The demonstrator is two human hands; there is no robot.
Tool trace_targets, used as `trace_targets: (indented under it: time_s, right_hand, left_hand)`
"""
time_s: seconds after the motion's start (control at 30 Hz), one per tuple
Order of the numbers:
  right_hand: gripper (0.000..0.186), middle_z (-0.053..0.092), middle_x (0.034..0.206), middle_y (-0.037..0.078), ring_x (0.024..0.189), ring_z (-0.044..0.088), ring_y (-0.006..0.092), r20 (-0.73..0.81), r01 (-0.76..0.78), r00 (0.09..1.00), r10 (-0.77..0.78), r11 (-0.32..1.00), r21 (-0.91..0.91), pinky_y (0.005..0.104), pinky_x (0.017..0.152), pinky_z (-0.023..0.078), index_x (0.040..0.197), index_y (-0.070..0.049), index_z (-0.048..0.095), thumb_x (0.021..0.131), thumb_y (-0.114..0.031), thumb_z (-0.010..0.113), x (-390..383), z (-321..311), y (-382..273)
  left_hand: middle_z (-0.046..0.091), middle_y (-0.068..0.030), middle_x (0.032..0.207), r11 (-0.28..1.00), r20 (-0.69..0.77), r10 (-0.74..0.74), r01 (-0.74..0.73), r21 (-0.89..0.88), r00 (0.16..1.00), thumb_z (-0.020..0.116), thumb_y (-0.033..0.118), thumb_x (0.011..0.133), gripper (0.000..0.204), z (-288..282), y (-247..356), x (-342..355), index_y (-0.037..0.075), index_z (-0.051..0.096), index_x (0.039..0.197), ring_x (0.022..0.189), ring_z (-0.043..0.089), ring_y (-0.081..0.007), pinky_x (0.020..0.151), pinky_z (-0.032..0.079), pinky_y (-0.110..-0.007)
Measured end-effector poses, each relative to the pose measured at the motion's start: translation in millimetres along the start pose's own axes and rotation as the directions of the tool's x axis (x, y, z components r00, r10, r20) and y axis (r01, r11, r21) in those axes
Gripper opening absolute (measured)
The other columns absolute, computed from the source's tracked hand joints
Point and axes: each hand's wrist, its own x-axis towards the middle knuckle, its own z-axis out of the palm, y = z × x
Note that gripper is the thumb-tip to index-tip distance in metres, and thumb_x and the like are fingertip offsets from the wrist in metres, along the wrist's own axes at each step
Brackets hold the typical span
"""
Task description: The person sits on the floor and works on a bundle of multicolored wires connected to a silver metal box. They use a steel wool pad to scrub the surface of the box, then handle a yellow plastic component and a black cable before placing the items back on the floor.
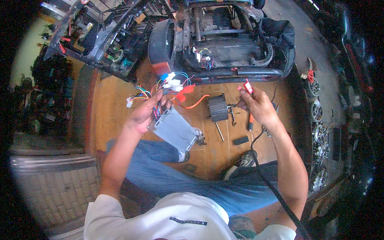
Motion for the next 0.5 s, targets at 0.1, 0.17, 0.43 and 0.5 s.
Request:
trace_targets:
  time_s: [0.1, 0.17, 0.43, 0.5]
  right_hand:
    - [0.032, 0.074, 0.084, 0.012, 0.085, 0.073, 0.0183, -0.007, -0.167, 0.986, 0.168, 0.969, -0.18, 0.0339, 0.076, 0.057, 0.108, 0.002, 0.068, 0.101, -0.029, 0.067, 0.6, -5.2, 2.6]
    - [0.035, 0.076, 0.088, 0.014, 0.089, 0.074, 0.023, 0.071, -0.079, 0.988, 0.138, 0.841, -0.536, 0.0368, 0.08, 0.057, 0.111, 0.003, 0.069, 0.096, -0.029, 0.072, -3.4, -9.7, -7.6]
    - [0.08, 0.069, 0.129, 0.021, 0.121, 0.066, 0.0313, 0.401, 0.264, 0.907, -0.132, 0.918, -0.296, 0.0407, 0.107, 0.049, 0.128, 0.004, 0.067, 0.071, -0.046, 0.093, -32.3, 33.7, -62.3]
    - [0.073, 0.07, 0.126, 0.02, 0.117, 0.067, 0.0321, 0.471, 0.352, 0.869, -0.153, 0.86, -0.369, 0.0423, 0.104, 0.051, 0.126, 0.002, 0.067, 0.076, -0.045, 0.09, -37.7, 55.3, -61.6]
  left_hand:
    - [0.063, -0.0022, 0.089, 1.0, -0.03, 0.019, -0.02, -0.006, 0.999, 0.056, 0.041, 0.107, 0.033, -0.7, 2.6, 1.9, 0.012, 0.058, 0.091, 0.091, 0.064, -0.0155, 0.085, 0.053, -0.031]
    - [0.065, -0.0033, 0.092, 0.998, -0.096, 0.057, -0.059, -0.016, 0.994, 0.057, 0.04, 0.107, 0.034, 2.2, 2.5, 3.2, 0.011, 0.058, 0.09, 0.09, 0.064, -0.0155, 0.085, 0.053, -0.031]
    - [0.068, -0.0055, 0.098, 0.985, -0.038, -0.115, 0.119, 0.123, 0.993, 0.049, 0.046, 0.109, 0.042, 41.4, -25.2, 17.0, 0.011, 0.058, 0.088, 0.093, 0.065, -0.0171, 0.086, 0.054, -0.034]
    - [0.067, -0.0037, 0.1, 0.979, -0.022, -0.109, 0.111, 0.171, 0.994, 0.05, 0.047, 0.109, 0.04, 49.3, -31.6, 21.6, 0.012, 0.057, 0.09, 0.09, 0.062, -0.013, 0.081, 0.053, -0.03]
